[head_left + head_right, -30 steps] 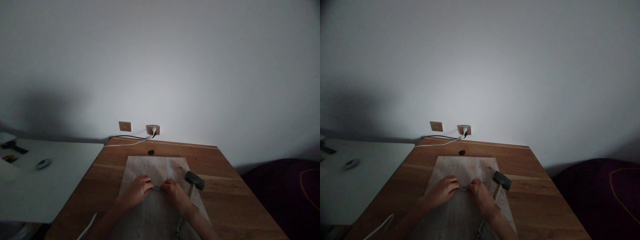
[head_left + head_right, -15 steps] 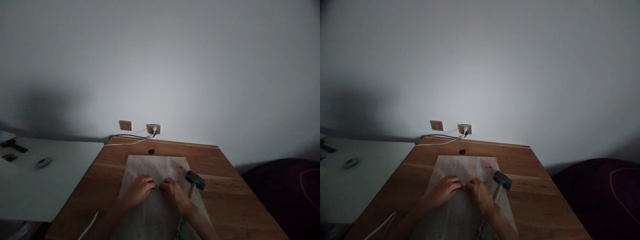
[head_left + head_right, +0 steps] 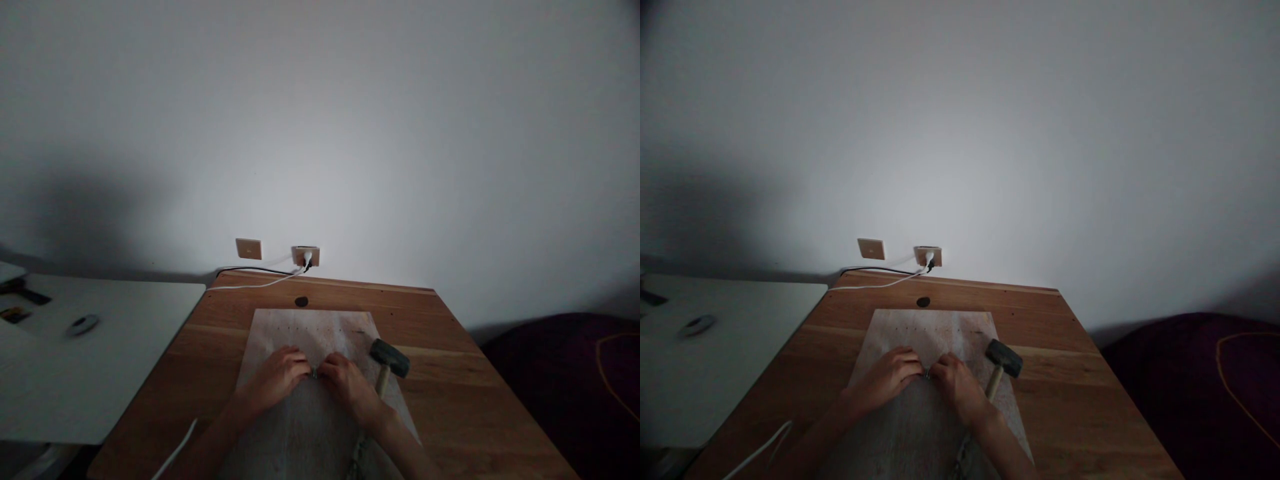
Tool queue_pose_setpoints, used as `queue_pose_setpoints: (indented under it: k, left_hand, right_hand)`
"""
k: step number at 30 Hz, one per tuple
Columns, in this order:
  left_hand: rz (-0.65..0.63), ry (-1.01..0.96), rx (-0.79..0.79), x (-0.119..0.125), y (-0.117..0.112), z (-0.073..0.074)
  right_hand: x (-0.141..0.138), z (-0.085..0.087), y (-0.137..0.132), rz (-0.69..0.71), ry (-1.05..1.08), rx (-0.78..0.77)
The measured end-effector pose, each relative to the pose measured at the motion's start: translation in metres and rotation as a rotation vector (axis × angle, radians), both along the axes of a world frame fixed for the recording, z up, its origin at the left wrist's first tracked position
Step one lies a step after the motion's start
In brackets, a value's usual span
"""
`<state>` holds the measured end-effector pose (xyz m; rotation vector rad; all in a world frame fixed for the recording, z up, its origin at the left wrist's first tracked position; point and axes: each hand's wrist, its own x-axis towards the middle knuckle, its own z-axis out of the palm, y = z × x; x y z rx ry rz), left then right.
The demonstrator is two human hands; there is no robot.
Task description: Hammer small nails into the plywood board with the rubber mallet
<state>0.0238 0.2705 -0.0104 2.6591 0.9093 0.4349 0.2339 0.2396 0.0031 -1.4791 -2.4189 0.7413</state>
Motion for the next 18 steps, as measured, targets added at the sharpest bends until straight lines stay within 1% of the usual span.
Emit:
queue_pose_setpoints:
  k: [3,6,7,8,10,12,14,15,18]
  left_hand:
    - [-0.004,0.010,-0.002,0.000,0.000,0.001]
    - [0.011,0.014,-0.011,-0.002,0.000,-0.001]
    - [0.022,0.012,-0.020,-0.004,0.001,-0.002]
    - [0.034,0.008,-0.029,-0.005,0.001,-0.003]
    - [0.052,-0.003,-0.046,-0.007,0.002,-0.005]
    - [0.056,-0.017,-0.057,-0.008,0.003,-0.005]
    - [0.043,-0.025,-0.065,-0.008,0.002,-0.004]
    - [0.033,-0.026,-0.067,-0.007,0.002,-0.002]
    - [0.008,-0.027,-0.058,-0.005,0.000,0.000]
  right_hand:
    - [0.004,-0.003,0.002,0.019,0.019,-0.002]
    - [0.021,-0.003,0.015,0.044,0.055,0.015]
    - [0.029,-0.001,0.022,0.024,0.066,0.048]
    - [0.037,0.001,0.031,-0.029,0.047,0.091]
    - [0.053,0.008,0.050,-0.181,-0.087,0.168]
    - [0.062,0.015,0.066,-0.281,-0.305,0.130]
    - [0.066,0.018,0.077,-0.320,-0.464,0.064]
    - [0.066,0.018,0.080,-0.323,-0.507,0.044]
    - [0.062,0.016,0.081,-0.321,-0.520,0.046]
